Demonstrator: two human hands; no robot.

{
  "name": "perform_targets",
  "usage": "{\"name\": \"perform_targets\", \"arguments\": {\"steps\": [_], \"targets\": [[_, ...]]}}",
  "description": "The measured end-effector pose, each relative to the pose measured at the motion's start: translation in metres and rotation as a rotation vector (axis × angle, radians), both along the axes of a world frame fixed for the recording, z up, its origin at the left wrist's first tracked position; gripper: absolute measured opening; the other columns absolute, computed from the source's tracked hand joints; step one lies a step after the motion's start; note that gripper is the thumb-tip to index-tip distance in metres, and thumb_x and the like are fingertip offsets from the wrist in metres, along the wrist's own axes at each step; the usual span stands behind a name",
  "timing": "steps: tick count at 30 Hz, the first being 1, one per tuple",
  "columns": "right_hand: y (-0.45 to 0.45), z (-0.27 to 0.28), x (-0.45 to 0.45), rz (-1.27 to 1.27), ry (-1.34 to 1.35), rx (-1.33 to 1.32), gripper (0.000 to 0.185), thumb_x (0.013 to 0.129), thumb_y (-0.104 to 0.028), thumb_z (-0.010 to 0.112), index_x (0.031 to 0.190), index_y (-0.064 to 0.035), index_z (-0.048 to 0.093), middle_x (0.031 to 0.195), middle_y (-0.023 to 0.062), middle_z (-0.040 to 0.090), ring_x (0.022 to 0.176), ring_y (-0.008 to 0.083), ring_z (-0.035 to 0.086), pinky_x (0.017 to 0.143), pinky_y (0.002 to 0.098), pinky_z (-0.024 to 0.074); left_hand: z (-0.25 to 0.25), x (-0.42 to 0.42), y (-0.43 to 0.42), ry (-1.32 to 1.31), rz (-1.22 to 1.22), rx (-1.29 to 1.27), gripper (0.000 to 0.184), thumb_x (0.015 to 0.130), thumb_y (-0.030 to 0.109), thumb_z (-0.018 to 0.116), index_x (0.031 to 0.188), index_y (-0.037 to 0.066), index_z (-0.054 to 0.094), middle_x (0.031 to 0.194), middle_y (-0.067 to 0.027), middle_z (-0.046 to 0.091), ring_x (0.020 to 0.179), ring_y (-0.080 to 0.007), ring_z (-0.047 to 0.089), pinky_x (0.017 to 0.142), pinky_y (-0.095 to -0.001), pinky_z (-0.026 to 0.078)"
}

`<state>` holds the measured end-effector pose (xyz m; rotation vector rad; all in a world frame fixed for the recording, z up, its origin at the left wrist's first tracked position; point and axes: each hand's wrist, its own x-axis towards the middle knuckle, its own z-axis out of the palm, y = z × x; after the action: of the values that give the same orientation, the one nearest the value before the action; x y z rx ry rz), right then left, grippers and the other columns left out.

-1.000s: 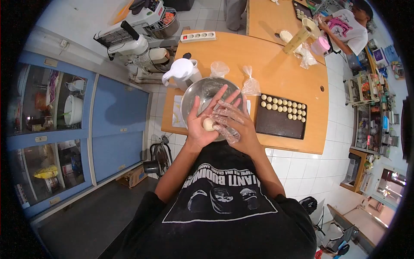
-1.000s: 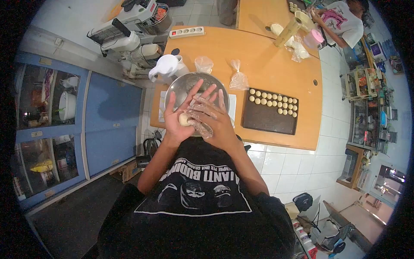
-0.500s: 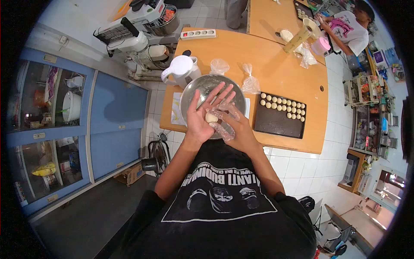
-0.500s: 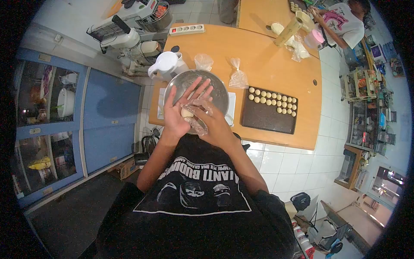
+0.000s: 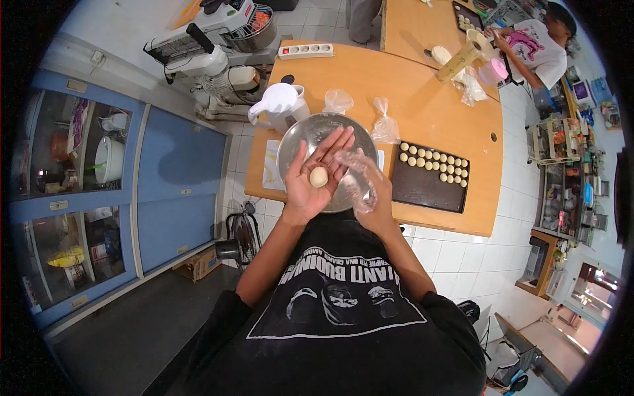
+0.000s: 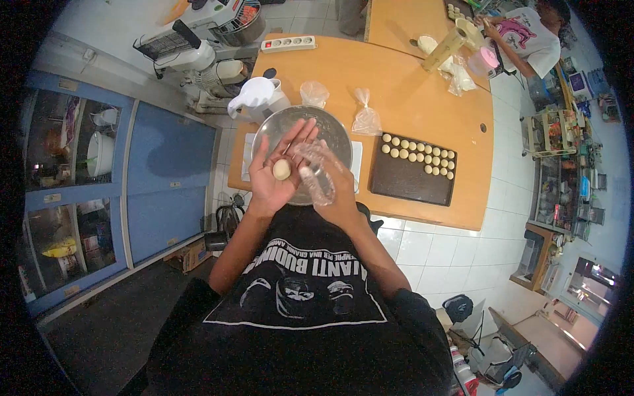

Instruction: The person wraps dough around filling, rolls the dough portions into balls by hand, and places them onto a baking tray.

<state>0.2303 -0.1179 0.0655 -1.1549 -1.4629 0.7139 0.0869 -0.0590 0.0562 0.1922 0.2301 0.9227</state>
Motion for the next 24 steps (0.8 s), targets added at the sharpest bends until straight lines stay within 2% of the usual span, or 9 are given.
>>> {"name": "perform_targets", "arguments": {"steps": [4, 6, 9, 11, 14, 17, 20, 21, 24], "targets": [[0.017, 0.005, -0.006, -0.044, 0.095, 0.056, 0.032, 0.099, -0.009, 0.055, 0.129, -0.0014, 0.063, 0.134, 0.0175, 0.064, 0.131, 0.0376, 0.056, 0.120, 0.0526, 0.0302, -0.003, 0.010, -0.006, 0.279, -0.015, -0.059, 0.072, 0.106, 0.054, 0.039, 0.153, 0.000, 0.038, 0.162, -0.0171, 0.035, 0.149, -0.0248, 0.034, 0.121, -0.0389, 0.030], [0.027, -0.001, -0.010, -0.010, 0.027, 0.044, 0.036, 0.102, -0.015, 0.049, 0.134, -0.0015, 0.059, 0.144, 0.0193, 0.056, 0.142, 0.0404, 0.044, 0.123, 0.0537, 0.0201, -0.004, 0.019, -0.014, 0.426, -0.021, -0.198, 0.067, 0.108, 0.049, 0.033, 0.155, 0.001, 0.036, 0.161, -0.0150, 0.037, 0.148, -0.0241, 0.035, 0.122, -0.0394, 0.028], [0.040, -0.015, -0.030, -0.141, -0.369, 0.069, 0.051, 0.108, -0.035, 0.034, 0.146, -0.0043, 0.050, 0.158, 0.0178, 0.042, 0.152, 0.0407, 0.027, 0.124, 0.0548, -0.0031, -0.017, 0.033, -0.018, 0.267, 0.095, 0.147, 0.062, 0.111, 0.042, 0.024, 0.159, 0.002, 0.026, 0.163, -0.0128, 0.035, 0.150, -0.0233, 0.031, 0.124, -0.0365, 0.020], [0.034, -0.014, -0.040, -0.049, -0.250, 0.069, 0.050, 0.106, -0.031, 0.039, 0.147, -0.0040, 0.048, 0.159, 0.0199, 0.039, 0.152, 0.0423, 0.025, 0.123, 0.0580, -0.0008, -0.023, 0.021, -0.001, 0.361, 0.168, 0.342, 0.062, 0.111, 0.042, 0.026, 0.158, 0.001, 0.028, 0.162, -0.0140, 0.035, 0.151, -0.0238, 0.029, 0.125, -0.0363, 0.019], [0.032, -0.010, -0.052, 0.028, 0.053, 0.127, 0.053, 0.103, -0.026, 0.046, 0.151, -0.0024, 0.044, 0.159, 0.0234, 0.035, 0.152, 0.0446, 0.023, 0.122, 0.0610, 0.0011, -0.011, 0.021, 0.008, 0.208, 0.224, 0.265, 0.060, 0.111, 0.039, 0.027, 0.157, 0.000, 0.029, 0.161, -0.0168, 0.035, 0.153, -0.0272, 0.026, 0.127, -0.0360, 0.015], [0.051, -0.011, -0.035, -0.022, -0.151, 0.019, 0.052, 0.105, -0.032, 0.040, 0.149, -0.0046, 0.047, 0.160, 0.0196, 0.038, 0.155, 0.0410, 0.018, 0.123, 0.0555, -0.0052, -0.005, 0.027, -0.010, 0.215, 0.166, 0.096, 0.062, 0.111, 0.043, 0.026, 0.159, 0.004, 0.028, 0.162, -0.0104, 0.037, 0.149, -0.0236, 0.034, 0.123, -0.0376, 0.023], [0.044, -0.009, -0.047, -0.105, -0.228, -0.046, 0.054, 0.105, -0.034, 0.039, 0.151, -0.0055, 0.043, 0.162, 0.0186, 0.035, 0.155, 0.0413, 0.016, 0.122, 0.0577, -0.0059, -0.004, 0.015, -0.001, 0.148, 0.142, -0.152, 0.062, 0.111, 0.043, 0.030, 0.158, 0.004, 0.029, 0.161, -0.0129, 0.037, 0.152, -0.0223, 0.028, 0.126, -0.0355, 0.019], [0.036, -0.010, -0.052, -0.030, -0.207, 0.061, 0.058, 0.105, -0.039, 0.039, 0.153, -0.0061, 0.041, 0.164, 0.0175, 0.031, 0.155, 0.0418, 0.014, 0.121, 0.0598, -0.0062, -0.007, 0.015, 0.010, 0.199, 0.203, 0.187, 0.062, 0.111, 0.043, 0.029, 0.159, 0.003, 0.028, 0.162, -0.0112, 0.037, 0.153, -0.0226, 0.027, 0.125, -0.0353, 0.021], [0.039, -0.007, -0.042, 0.084, -0.226, 0.086, 0.059, 0.104, -0.036, 0.042, 0.154, -0.0050, 0.039, 0.163, 0.0193, 0.031, 0.154, 0.0444, 0.015, 0.121, 0.0639, -0.0040, -0.008, 0.023, -0.005, 0.269, 0.239, 0.294, 0.062, 0.111, 0.042, 0.029, 0.159, 0.004, 0.026, 0.162, -0.0108, 0.035, 0.153, -0.0228, 0.027, 0.125, -0.0358, 0.020]]}}
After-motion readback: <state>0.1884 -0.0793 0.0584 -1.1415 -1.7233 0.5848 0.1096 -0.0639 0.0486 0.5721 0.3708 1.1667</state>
